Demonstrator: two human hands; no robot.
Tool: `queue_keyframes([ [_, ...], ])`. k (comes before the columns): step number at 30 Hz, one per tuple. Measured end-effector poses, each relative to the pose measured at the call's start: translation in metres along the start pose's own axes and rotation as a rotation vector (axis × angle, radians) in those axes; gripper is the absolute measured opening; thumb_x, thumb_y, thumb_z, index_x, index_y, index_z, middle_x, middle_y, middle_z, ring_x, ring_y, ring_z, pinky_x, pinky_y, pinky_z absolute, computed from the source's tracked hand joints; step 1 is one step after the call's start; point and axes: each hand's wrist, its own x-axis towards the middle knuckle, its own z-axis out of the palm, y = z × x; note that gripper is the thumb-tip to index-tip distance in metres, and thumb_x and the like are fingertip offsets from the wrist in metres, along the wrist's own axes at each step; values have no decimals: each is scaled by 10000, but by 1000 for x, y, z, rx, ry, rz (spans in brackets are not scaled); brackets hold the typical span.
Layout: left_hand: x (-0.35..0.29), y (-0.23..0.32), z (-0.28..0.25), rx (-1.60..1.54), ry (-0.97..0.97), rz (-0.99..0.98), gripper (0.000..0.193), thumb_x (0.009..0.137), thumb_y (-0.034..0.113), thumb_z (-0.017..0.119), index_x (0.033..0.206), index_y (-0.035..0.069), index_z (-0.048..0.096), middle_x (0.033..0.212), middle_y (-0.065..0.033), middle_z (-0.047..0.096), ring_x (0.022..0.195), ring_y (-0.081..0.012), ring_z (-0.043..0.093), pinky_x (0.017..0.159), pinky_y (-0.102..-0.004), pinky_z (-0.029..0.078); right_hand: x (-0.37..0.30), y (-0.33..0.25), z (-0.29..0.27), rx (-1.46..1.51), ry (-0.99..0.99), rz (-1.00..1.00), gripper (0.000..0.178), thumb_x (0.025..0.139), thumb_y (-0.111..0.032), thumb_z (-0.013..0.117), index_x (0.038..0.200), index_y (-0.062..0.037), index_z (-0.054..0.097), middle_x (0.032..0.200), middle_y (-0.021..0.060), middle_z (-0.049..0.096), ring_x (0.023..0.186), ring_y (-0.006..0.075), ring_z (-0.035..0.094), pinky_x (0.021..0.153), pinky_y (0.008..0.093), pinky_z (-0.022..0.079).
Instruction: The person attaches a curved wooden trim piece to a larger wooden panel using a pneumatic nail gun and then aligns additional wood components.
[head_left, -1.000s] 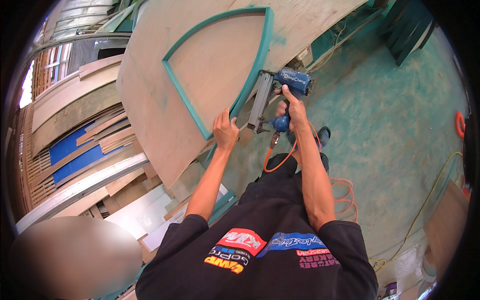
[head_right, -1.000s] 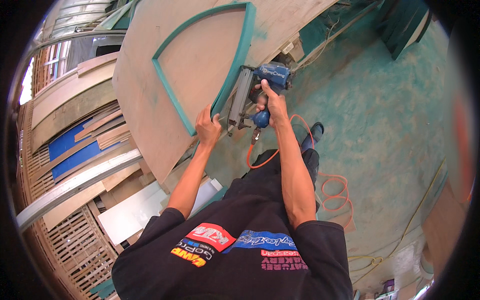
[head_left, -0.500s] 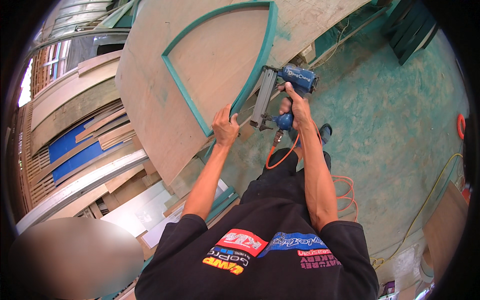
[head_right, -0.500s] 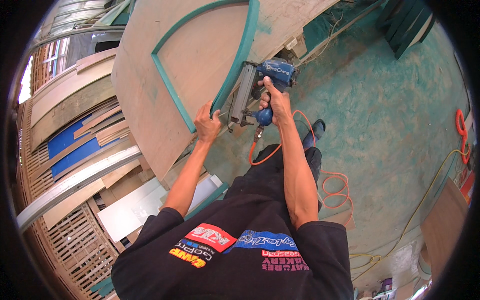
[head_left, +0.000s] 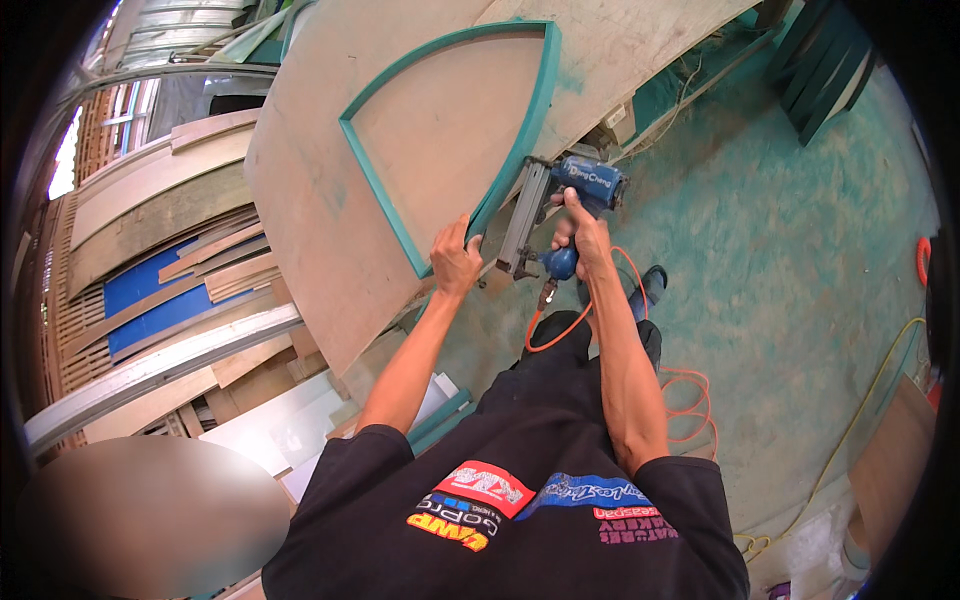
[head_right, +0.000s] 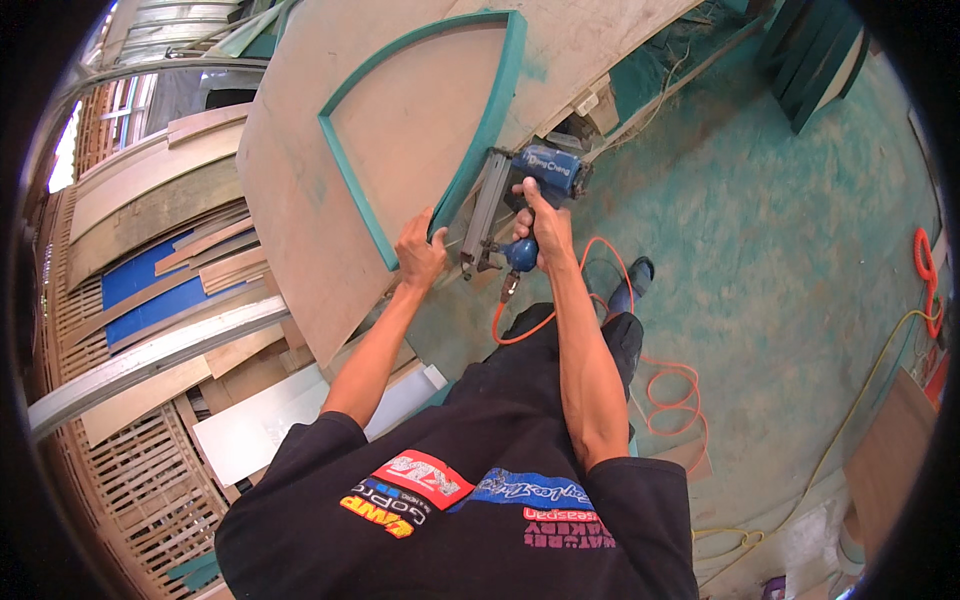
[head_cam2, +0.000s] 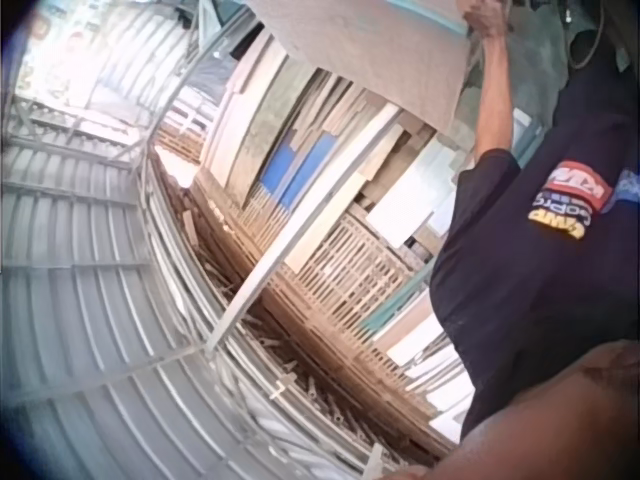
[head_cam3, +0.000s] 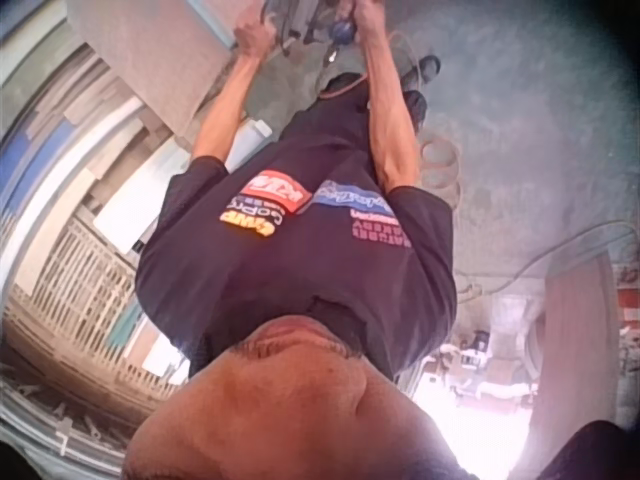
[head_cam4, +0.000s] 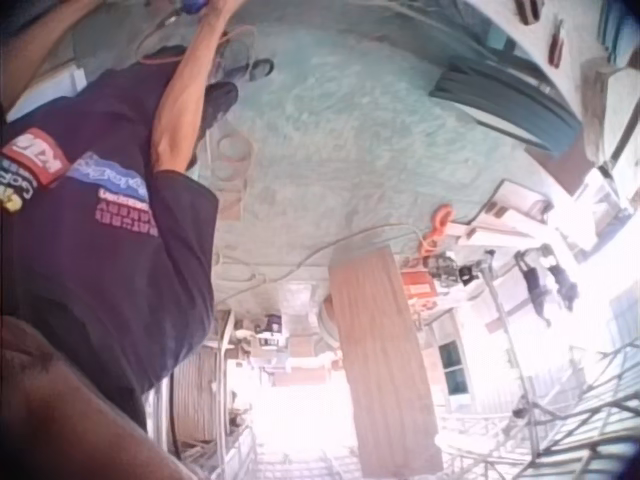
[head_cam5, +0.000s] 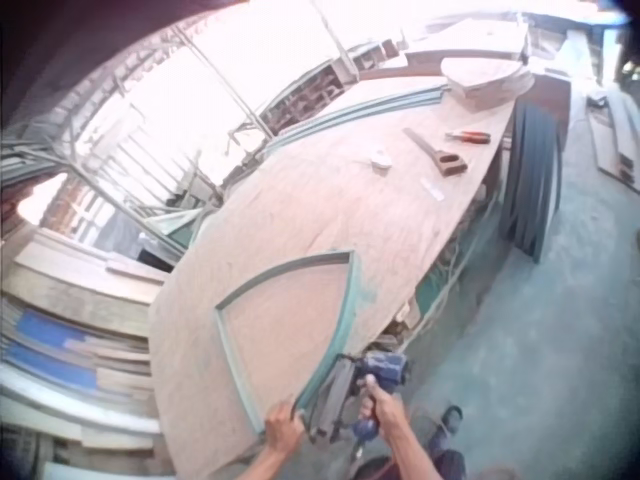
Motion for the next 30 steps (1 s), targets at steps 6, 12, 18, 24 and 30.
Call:
queue_keyframes([
  [6,19,13,-2,-38,-20,38,494,806,14,781,1278,0,636,1094,-214,716,991,-422,669,855,-492,524,2,4,-5,57,-31,21,394,995,-443,703,1113,-68,677,585,-44,448,485,85,473,491,286,454],
  [12,31,20,-2,-84,-37,29,481,820,28,774,1279,-5,633,1096,-222,712,988,-423,671,855,-499,523,-4,10,-5,77,-27,-8,406,994,-444,706,1116,-59,672,586,-54,444,482,76,463,491,274,450],
  [18,50,19,3,-171,20,135,418,824,26,762,1228,-23,664,1079,-235,710,968,-432,679,846,-495,526,4,26,-12,54,-49,-125,421,979,-446,723,1117,-51,677,587,-50,452,482,82,468,494,278,449],
  [24,58,21,-7,-192,24,171,421,816,53,786,1212,-45,679,1060,-250,718,929,-420,708,810,-466,541,11,37,-12,-19,-17,-230,432,938,-438,778,1098,-42,714,569,-53,463,474,80,482,493,274,449],
  [30,57,22,-7,-160,43,207,427,819,62,787,1215,-61,686,1033,-254,725,891,-399,726,790,-448,547,25,49,-26,-35,-94,-370,417,939,-381,791,1108,-7,717,575,-40,491,482,81,480,482,281,411],
])
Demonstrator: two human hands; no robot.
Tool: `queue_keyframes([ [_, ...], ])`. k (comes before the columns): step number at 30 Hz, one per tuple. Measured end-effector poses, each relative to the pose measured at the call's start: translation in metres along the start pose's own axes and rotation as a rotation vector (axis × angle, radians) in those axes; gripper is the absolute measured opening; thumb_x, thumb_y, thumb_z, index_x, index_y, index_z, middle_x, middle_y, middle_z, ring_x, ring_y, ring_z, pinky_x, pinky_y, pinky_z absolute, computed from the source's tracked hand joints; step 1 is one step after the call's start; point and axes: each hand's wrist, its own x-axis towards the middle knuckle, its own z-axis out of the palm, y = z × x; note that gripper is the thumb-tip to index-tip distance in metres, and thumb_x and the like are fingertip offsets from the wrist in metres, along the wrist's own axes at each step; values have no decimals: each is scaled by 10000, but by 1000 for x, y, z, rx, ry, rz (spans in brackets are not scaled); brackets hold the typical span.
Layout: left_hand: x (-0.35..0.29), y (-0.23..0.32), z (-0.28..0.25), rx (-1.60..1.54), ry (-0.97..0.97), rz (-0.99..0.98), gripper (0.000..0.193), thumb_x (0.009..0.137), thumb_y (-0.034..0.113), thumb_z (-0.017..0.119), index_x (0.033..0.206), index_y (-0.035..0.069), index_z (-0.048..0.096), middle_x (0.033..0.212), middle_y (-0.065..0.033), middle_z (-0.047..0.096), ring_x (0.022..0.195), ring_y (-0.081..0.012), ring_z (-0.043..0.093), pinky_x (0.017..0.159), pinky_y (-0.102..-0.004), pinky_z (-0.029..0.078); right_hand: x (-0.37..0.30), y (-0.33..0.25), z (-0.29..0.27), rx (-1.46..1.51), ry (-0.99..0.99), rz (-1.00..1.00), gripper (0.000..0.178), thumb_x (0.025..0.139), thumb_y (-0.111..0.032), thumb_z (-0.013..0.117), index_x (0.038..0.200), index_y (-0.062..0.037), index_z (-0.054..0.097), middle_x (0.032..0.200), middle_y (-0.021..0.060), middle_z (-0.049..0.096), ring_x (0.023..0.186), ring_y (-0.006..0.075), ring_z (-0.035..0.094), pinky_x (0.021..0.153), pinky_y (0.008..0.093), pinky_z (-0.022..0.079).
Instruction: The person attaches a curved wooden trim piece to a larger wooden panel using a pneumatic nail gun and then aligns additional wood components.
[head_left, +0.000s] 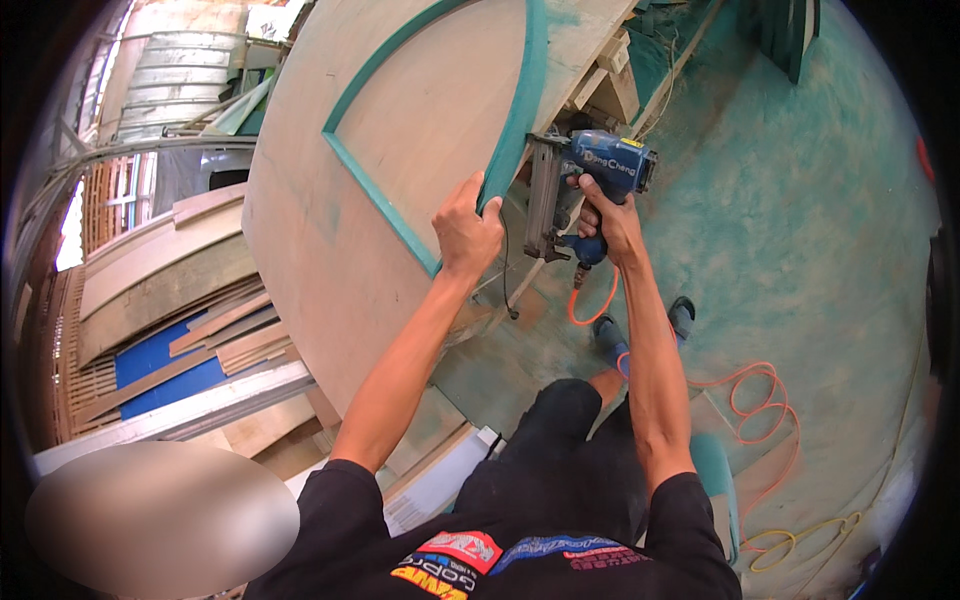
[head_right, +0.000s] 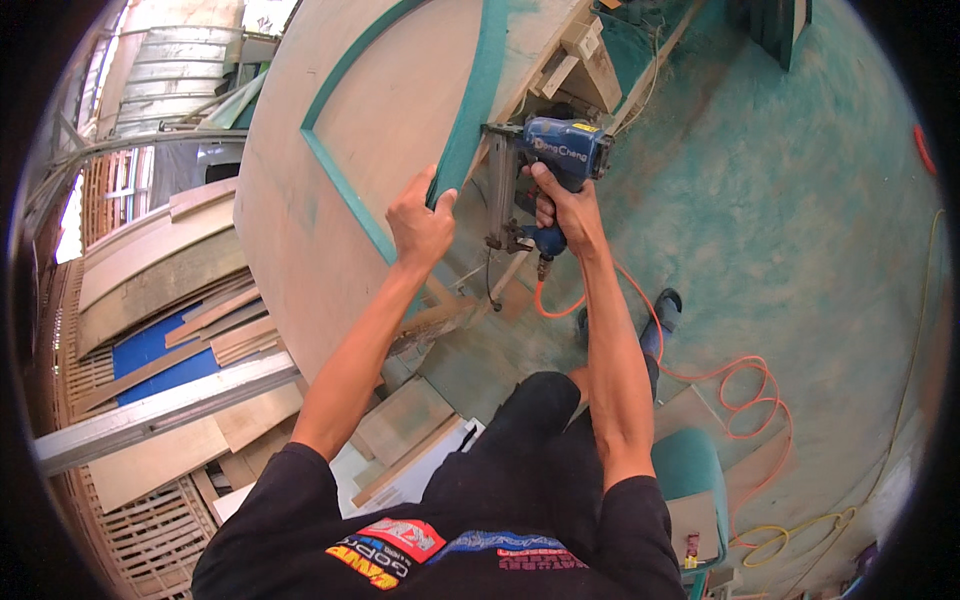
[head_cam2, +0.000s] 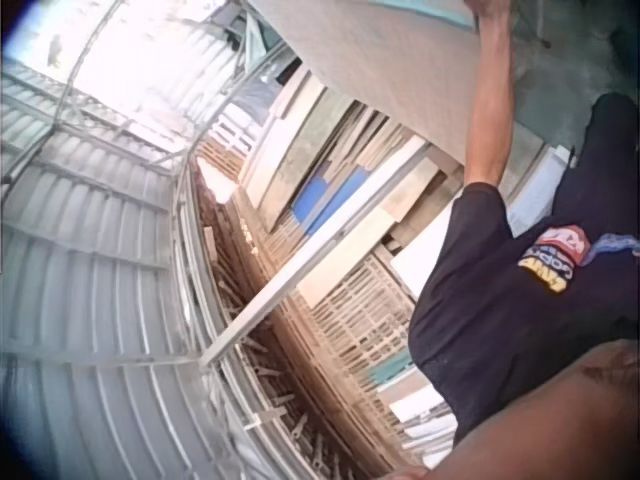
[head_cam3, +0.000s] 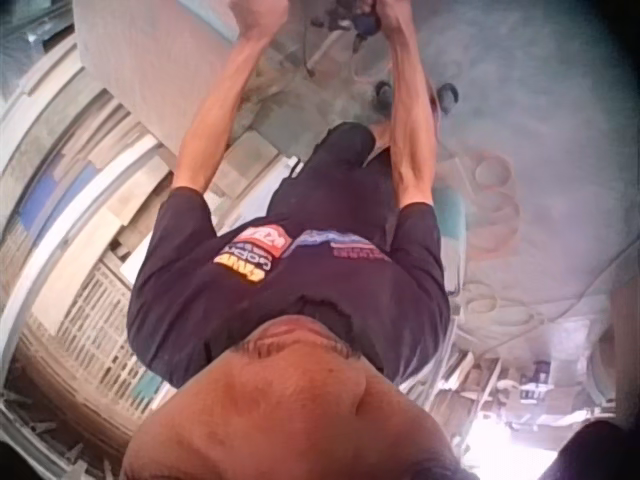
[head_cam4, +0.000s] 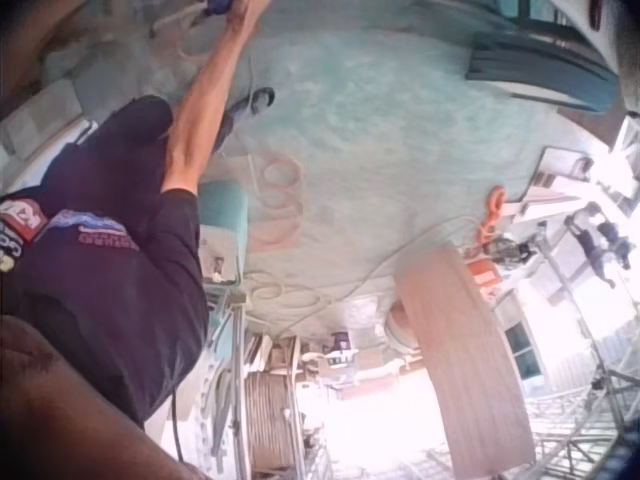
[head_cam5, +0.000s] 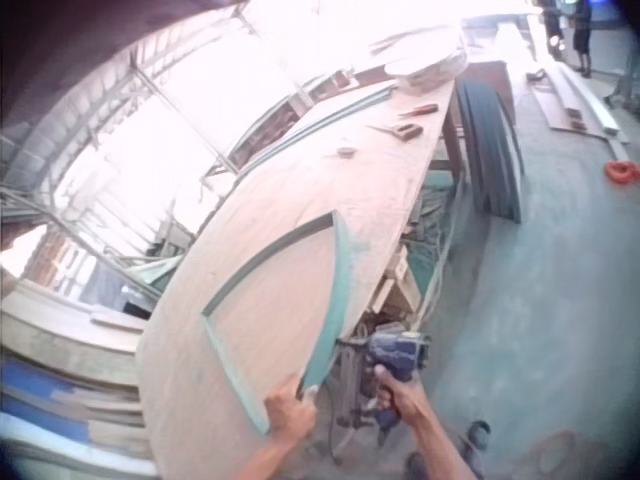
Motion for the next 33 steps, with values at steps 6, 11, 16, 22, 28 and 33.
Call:
queue_keyframes([
  [6,3,10,-3,34,-48,-35,409,812,58,794,1190,-67,702,1017,-255,730,838,-372,728,770,-410,554,1,7,-4,7,-10,-44,398,954,-353,779,1130,-3,708,580,-43,468,484,75,449,489,268,388],
  [11,3,8,-6,-17,-29,-18,434,814,41,786,1217,-85,686,1016,-265,723,785,-358,718,720,-414,542,-2,5,1,51,-1,-19,397,958,-346,778,1152,-7,705,575,-46,457,479,74,447,490,267,389],
  [16,3,10,-7,-30,-51,-35,432,822,26,776,1225,-96,682,1032,-278,721,769,-365,723,714,-422,547,-1,6,-1,34,3,-26,404,955,-352,781,1157,-10,706,573,-50,461,473,76,454,489,268,393],
  [22,1,3,-8,-8,-19,11,440,810,67,806,1214,-78,707,1000,-235,745,751,-292,712,703,-372,540,-3,9,0,26,-8,-26,420,958,-370,775,1165,-11,705,570,-47,476,469,77,463,486,272,399],
  [28,2,7,-10,41,-42,-13,442,803,78,813,1207,-68,711,1006,-241,742,800,-309,732,745,-381,552,-4,12,-2,36,-22,-26,389,958,-383,771,1059,-15,699,566,-44,477,470,80,472,482,277,408],
  [33,4,9,-7,18,-36,-11,440,808,53,796,1218,-71,695,1009,-263,726,688,-341,698,685,-402,537,-4,16,-4,23,-12,-14,384,968,-382,760,1057,-14,695,565,-41,472,467,83,466,485,283,411],
])
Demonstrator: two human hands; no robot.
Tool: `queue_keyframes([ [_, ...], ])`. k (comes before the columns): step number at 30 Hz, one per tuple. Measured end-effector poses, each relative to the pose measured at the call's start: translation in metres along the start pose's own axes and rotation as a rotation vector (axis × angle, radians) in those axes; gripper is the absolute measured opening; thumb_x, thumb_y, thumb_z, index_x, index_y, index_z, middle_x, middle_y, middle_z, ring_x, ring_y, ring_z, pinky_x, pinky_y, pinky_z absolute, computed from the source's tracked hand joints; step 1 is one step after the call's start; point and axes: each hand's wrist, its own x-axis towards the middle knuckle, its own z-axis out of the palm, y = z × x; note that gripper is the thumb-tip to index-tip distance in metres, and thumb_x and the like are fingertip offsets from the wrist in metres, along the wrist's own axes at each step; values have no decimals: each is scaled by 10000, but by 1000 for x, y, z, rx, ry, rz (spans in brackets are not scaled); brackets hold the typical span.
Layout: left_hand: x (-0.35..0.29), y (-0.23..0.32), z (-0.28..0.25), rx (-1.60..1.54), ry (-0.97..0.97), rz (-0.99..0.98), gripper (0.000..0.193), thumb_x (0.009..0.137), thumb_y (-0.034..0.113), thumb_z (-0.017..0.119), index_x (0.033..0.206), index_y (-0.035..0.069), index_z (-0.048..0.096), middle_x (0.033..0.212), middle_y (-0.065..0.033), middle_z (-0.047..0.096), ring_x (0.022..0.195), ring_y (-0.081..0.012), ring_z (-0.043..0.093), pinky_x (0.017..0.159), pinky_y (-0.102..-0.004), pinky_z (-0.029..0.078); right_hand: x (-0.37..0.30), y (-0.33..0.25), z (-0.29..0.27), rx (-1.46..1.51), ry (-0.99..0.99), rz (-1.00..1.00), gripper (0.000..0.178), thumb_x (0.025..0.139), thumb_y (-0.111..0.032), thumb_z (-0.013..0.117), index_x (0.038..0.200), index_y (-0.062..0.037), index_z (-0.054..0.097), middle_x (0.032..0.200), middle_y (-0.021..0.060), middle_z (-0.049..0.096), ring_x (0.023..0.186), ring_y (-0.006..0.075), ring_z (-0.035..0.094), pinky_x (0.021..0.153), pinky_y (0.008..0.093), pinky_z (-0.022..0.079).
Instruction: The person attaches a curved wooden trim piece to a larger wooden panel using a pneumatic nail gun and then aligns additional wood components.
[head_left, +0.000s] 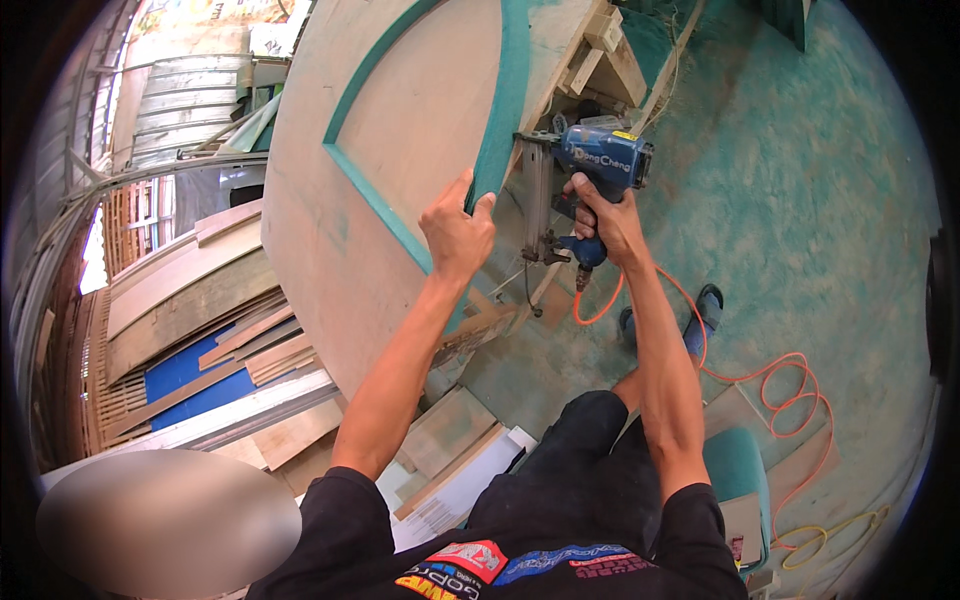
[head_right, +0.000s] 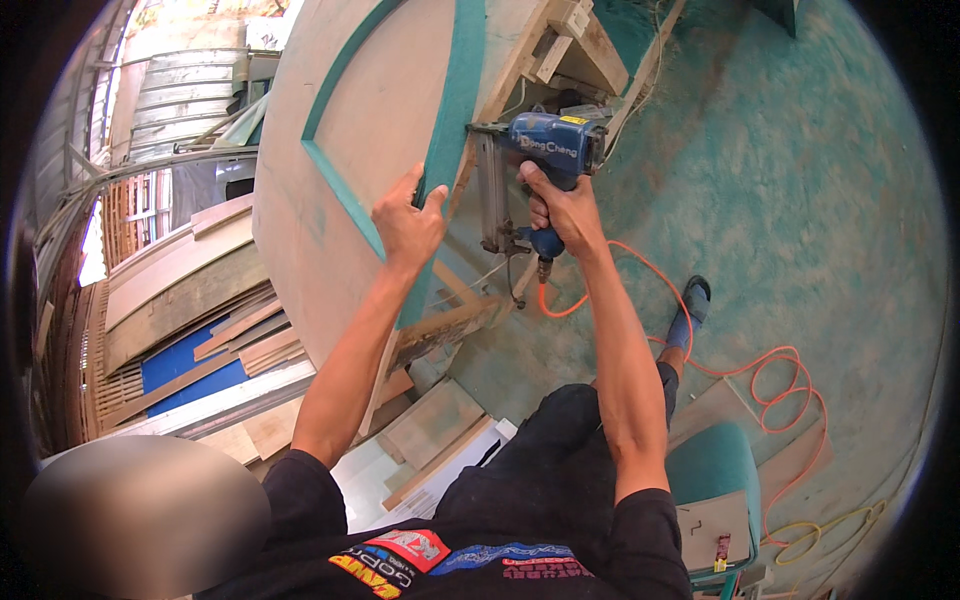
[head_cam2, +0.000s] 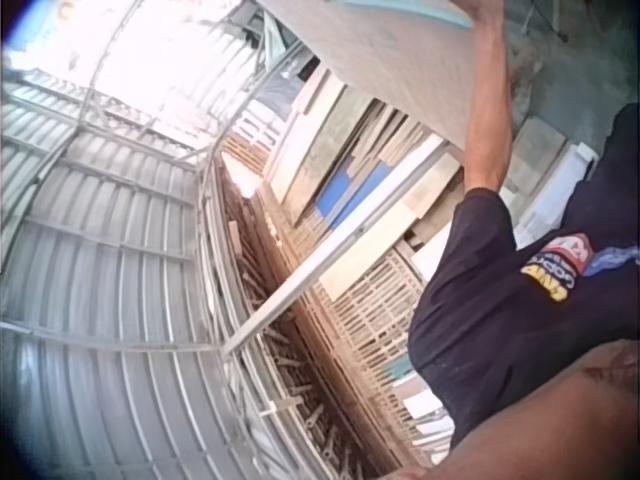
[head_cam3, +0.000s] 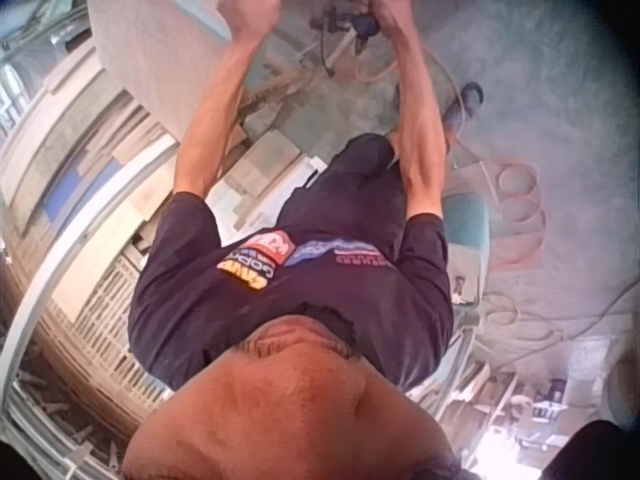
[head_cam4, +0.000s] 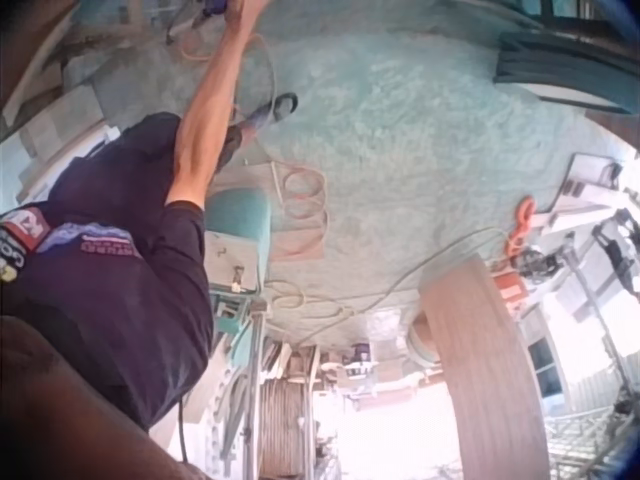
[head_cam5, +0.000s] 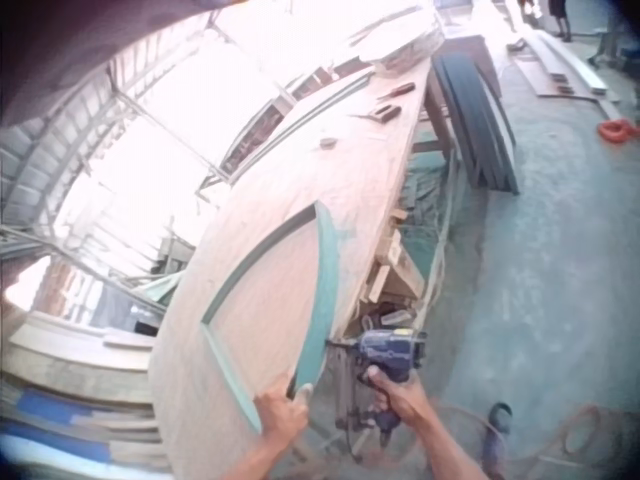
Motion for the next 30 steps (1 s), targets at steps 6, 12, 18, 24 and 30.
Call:
queue_keyframes([
  [6,-2,-4,0,28,-16,21,433,824,58,788,1224,-72,688,1018,-255,730,860,-399,728,753,-427,546,2,4,-2,61,-40,31,414,971,-388,754,1146,-16,702,569,-39,467,473,84,464,498,282,418],
  [12,-9,-7,4,56,-7,96,522,842,132,806,1324,-3,657,1095,-226,728,955,-372,713,838,-415,546,-4,11,-1,92,-62,-5,442,977,-387,740,1159,10,671,589,-25,472,501,102,479,531,302,441],
  [18,-79,-11,-15,361,114,25,538,857,159,815,1351,23,650,1169,-210,727,1038,-390,697,937,-468,528,-37,28,-19,41,-54,-19,473,1000,-413,699,1176,22,640,601,-4,464,523,121,478,569,311,438],
  [24,-96,-5,16,303,306,-173,443,863,-25,745,1301,9,688,1222,-209,723,1108,-390,697,972,-445,538,-35,22,-63,-48,-224,52,524,992,-454,688,1201,19,602,605,5,469,529,136,477,585,316,435],
  [30,-107,-24,53,285,615,-152,437,789,-104,742,1206,28,747,1088,-169,754,1027,-327,722,928,-416,540,23,48,-98,-148,-475,-158,653,973,-513,685,1243,69,560,610,21,490,522,149,493,569,336,448],
])
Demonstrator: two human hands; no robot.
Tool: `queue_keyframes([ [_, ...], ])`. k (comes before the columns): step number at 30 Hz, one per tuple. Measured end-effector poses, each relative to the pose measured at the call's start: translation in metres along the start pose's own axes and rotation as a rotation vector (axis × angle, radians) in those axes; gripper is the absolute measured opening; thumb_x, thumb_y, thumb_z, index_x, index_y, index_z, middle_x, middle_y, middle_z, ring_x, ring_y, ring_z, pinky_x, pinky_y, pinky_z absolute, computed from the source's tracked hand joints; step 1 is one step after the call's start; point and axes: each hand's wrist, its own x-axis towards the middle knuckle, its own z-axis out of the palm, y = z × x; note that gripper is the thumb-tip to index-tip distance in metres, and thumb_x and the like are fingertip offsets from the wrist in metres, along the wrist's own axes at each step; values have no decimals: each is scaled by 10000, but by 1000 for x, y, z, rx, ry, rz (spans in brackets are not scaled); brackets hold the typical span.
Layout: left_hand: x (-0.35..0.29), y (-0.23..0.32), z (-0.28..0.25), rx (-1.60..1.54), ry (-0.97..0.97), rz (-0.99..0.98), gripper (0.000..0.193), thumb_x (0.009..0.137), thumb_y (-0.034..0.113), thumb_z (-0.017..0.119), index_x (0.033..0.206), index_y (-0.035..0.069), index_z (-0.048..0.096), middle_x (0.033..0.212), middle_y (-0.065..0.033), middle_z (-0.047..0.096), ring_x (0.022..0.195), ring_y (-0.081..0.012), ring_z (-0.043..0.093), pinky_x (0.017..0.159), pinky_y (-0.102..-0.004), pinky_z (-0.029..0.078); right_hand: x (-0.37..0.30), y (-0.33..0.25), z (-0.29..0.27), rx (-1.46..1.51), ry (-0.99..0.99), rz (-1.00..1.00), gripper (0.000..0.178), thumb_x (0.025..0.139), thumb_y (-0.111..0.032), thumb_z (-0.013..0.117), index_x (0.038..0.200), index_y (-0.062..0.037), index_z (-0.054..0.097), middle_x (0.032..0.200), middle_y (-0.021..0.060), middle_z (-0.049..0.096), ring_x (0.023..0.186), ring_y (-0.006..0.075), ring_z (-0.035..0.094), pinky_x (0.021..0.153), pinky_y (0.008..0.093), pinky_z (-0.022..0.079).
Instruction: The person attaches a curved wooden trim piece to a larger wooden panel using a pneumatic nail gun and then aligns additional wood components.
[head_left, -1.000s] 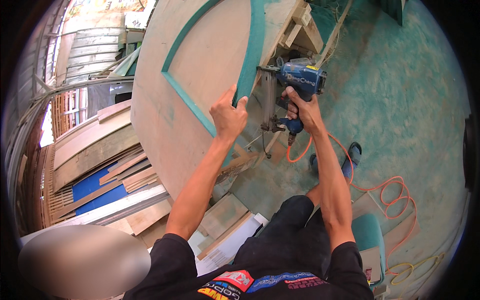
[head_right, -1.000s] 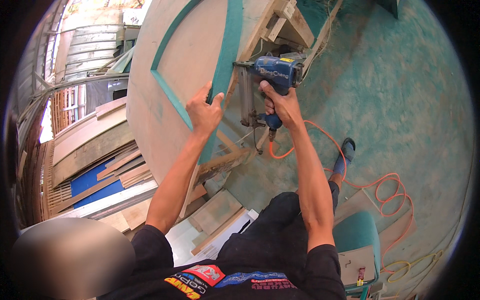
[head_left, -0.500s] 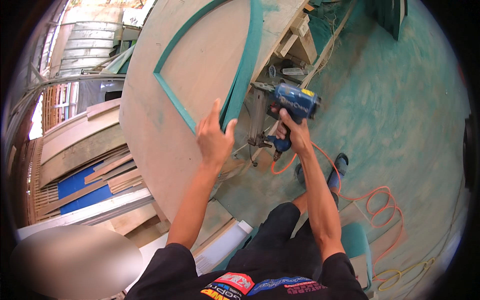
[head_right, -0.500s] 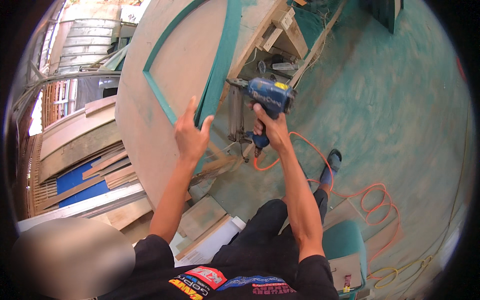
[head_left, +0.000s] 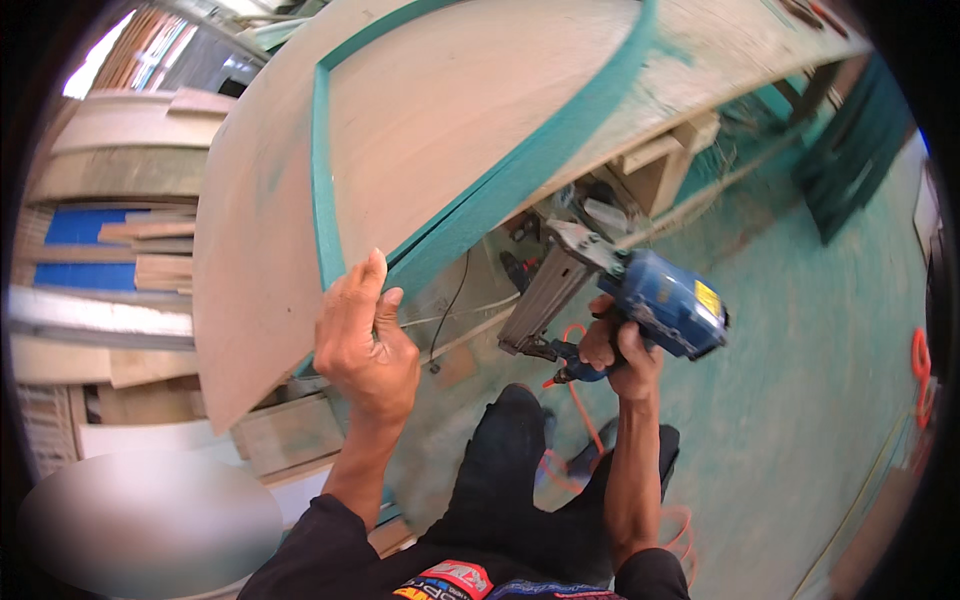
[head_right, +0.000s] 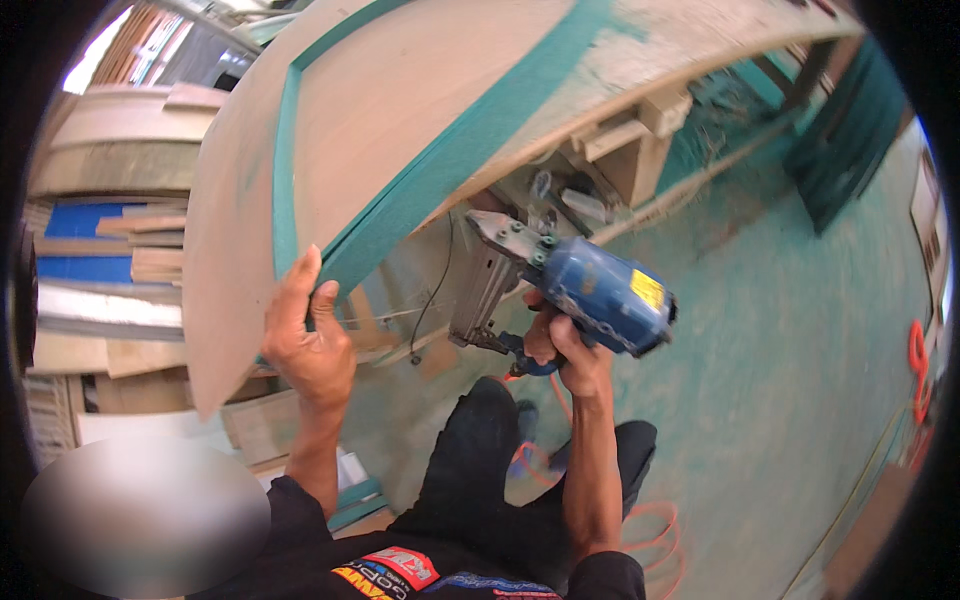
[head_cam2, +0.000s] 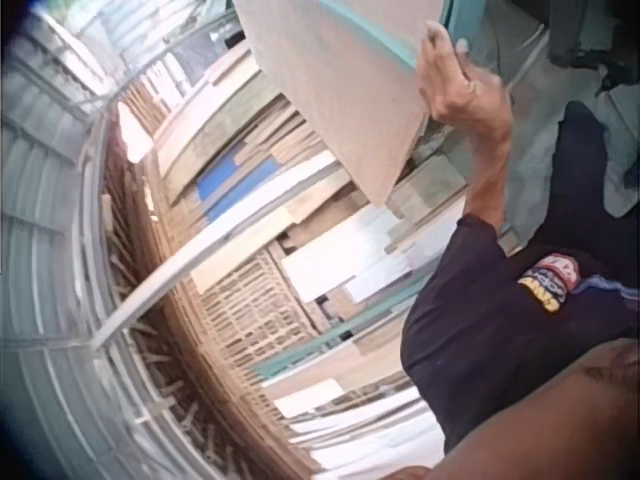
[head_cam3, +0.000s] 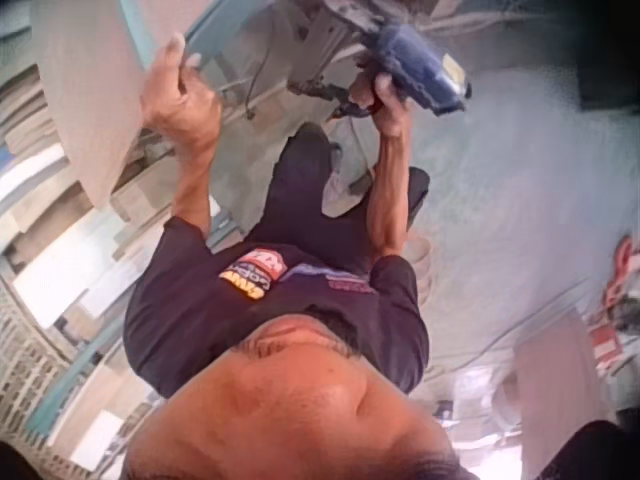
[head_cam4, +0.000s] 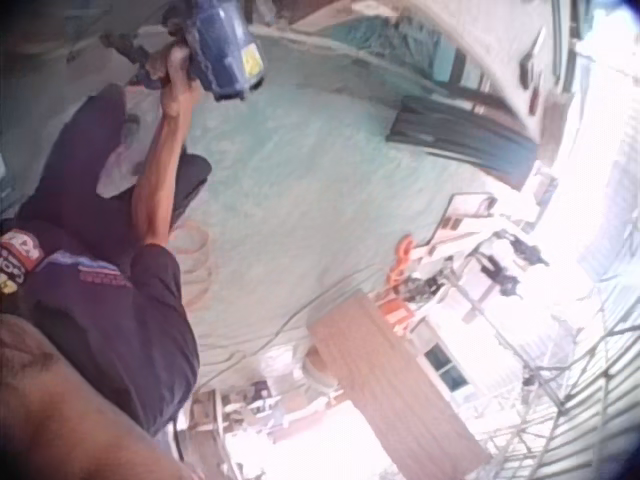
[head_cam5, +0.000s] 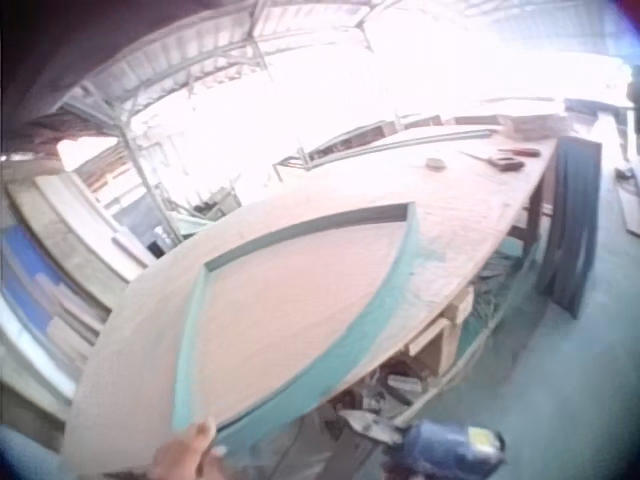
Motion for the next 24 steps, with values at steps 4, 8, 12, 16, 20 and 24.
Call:
queue_keyframes([
  [4,-32,-15,14,9,125,6,278,903,-9,707,1170,49,763,1086,-137,763,1001,-285,709,908,-383,529,13,37,-29,-148,-106,-169,757,954,-592,675,1295,72,549,610,3,482,523,140,488,579,336,447],
  [8,-44,-28,29,10,262,51,236,859,-5,722,1082,58,767,1000,-136,761,889,-311,706,821,-385,522,22,58,-42,-250,-104,-331,774,947,-586,688,1319,77,540,633,-13,477,551,125,485,577,330,446],
  [12,-40,-40,33,-124,316,91,162,876,43,728,1035,46,754,905,-170,745,793,-346,694,756,-375,525,10,72,-37,-370,-21,-486,622,973,-432,729,1293,81,582,678,-5,519,578,125,511,583,306,465],
  [16,-44,-44,28,-254,342,61,157,865,20,730,1021,31,744,880,-190,737,752,-340,703,738,-364,539,-2,84,-27,-598,29,-570,384,1002,-309,725,1159,33,646,686,17,569,575,115,528,566,277,457],
  [20,-47,-42,23,-281,353,48,145,864,6,736,1004,39,751,883,-179,751,756,-321,715,739,-361,543,3,86,-16,-644,70,-645,242,972,-228,769,1030,-14,670,743,16,616,618,112,548,569,271,443],
  [24,-46,-42,21,-227,292,62,139,868,-2,740,1004,26,752,930,-156,769,801,-268,719,771,-348,541,11,73,-11,-689,167,-618,222,943,-227,803,1014,-31,728,869,-1,666,716,95,569,627,278,467],
])
